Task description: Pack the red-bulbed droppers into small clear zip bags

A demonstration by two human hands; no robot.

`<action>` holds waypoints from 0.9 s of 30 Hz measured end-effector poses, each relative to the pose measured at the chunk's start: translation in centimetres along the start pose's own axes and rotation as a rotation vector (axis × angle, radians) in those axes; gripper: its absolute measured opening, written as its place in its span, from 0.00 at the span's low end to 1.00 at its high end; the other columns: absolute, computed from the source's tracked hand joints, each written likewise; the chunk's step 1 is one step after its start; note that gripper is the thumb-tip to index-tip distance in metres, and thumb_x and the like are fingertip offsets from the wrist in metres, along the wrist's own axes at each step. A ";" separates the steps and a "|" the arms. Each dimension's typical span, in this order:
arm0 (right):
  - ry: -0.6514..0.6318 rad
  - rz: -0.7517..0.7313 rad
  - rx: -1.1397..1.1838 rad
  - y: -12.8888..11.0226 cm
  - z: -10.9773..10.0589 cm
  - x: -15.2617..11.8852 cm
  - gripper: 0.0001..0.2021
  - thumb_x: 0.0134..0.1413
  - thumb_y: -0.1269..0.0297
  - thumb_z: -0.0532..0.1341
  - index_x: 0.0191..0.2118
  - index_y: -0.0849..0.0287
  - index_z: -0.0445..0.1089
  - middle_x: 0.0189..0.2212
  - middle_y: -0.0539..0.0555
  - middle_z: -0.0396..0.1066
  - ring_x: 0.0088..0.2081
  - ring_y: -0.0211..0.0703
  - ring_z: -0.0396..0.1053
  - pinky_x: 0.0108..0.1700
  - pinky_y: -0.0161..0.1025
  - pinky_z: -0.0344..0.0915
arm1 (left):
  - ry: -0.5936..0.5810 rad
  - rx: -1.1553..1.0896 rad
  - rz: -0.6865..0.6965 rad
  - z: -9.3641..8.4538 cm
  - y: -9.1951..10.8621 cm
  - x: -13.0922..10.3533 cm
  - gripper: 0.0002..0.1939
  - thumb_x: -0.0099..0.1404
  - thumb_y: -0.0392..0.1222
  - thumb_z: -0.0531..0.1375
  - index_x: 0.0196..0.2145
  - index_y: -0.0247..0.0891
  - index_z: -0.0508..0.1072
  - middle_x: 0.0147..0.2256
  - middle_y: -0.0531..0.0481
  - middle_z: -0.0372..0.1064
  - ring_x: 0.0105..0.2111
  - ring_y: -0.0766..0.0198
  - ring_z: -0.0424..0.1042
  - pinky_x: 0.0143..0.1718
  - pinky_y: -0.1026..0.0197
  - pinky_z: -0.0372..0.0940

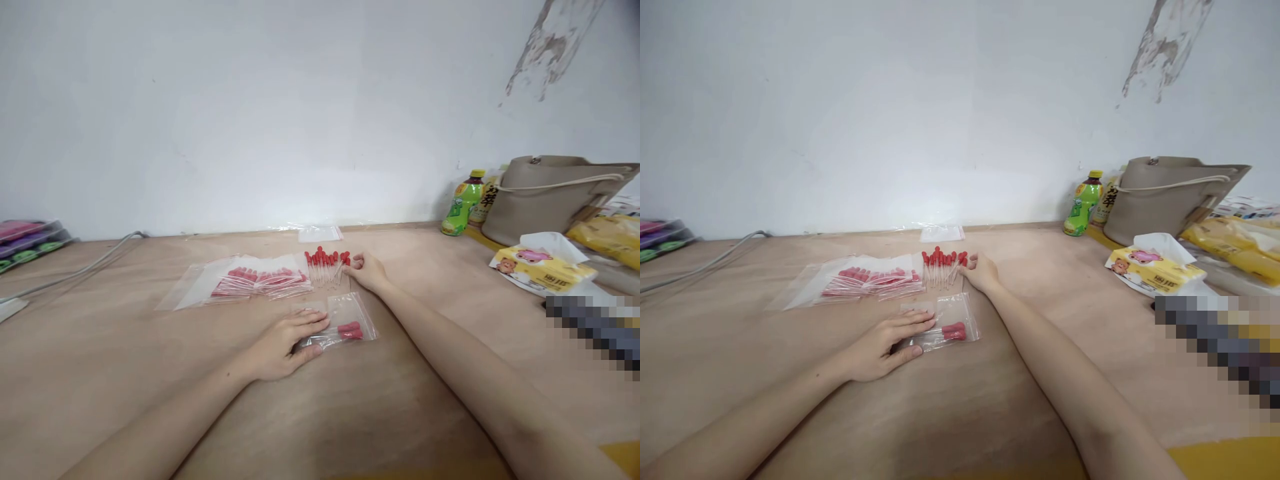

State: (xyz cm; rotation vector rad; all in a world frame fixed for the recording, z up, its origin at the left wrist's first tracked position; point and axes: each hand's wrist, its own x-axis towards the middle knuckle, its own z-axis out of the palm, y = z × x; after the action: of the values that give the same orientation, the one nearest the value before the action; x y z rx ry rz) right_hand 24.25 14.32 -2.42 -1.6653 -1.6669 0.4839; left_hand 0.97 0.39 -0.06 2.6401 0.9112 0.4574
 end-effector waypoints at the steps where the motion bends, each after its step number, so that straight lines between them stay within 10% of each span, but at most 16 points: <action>1: -0.017 0.016 -0.031 0.1 -0.3 0.0 0.22 0.39 0.56 0.62 0.42 0.61 0.62 0.33 0.53 0.70 0.36 0.41 0.67 0.36 0.35 0.60 | 0.004 -0.003 0.001 0.0 0.0 0.0 0.22 0.65 0.44 0.51 0.57 0.46 0.56 0.57 0.51 0.52 0.57 0.59 0.52 0.57 0.51 0.50; 16: -0.126 0.108 0.118 1.2 -2.6 0.3 0.21 0.43 0.68 0.57 0.47 0.64 0.62 0.34 0.60 0.69 0.34 0.45 0.67 0.34 0.37 0.62 | 0.010 0.006 0.006 0.1 -0.1 0.0 0.22 0.65 0.45 0.52 0.57 0.45 0.56 0.57 0.51 0.53 0.57 0.59 0.53 0.57 0.52 0.50; 23: -0.101 0.058 0.611 1.6 -3.8 -4.6 0.37 0.46 0.65 0.55 0.60 0.61 0.35 0.19 0.43 0.59 0.18 0.33 0.59 0.21 0.31 0.58 | 0.002 0.016 0.001 0.1 -0.1 -0.1 0.22 0.65 0.45 0.51 0.57 0.45 0.56 0.57 0.51 0.53 0.57 0.60 0.52 0.57 0.52 0.49; 27: -0.067 0.064 0.821 1.7 -4.6 -7.9 0.39 0.41 0.65 0.59 0.58 0.58 0.37 0.19 0.41 0.59 0.19 0.33 0.62 0.21 0.31 0.60 | 0.004 0.022 0.008 0.1 -0.2 0.0 0.23 0.65 0.45 0.51 0.57 0.45 0.56 0.57 0.51 0.53 0.57 0.60 0.52 0.57 0.52 0.50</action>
State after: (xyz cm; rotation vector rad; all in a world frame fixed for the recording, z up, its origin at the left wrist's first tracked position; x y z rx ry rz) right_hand 27.94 5.80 -2.28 -1.0884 -1.1995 1.0893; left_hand 0.92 0.53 -0.25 2.6647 0.9128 0.4566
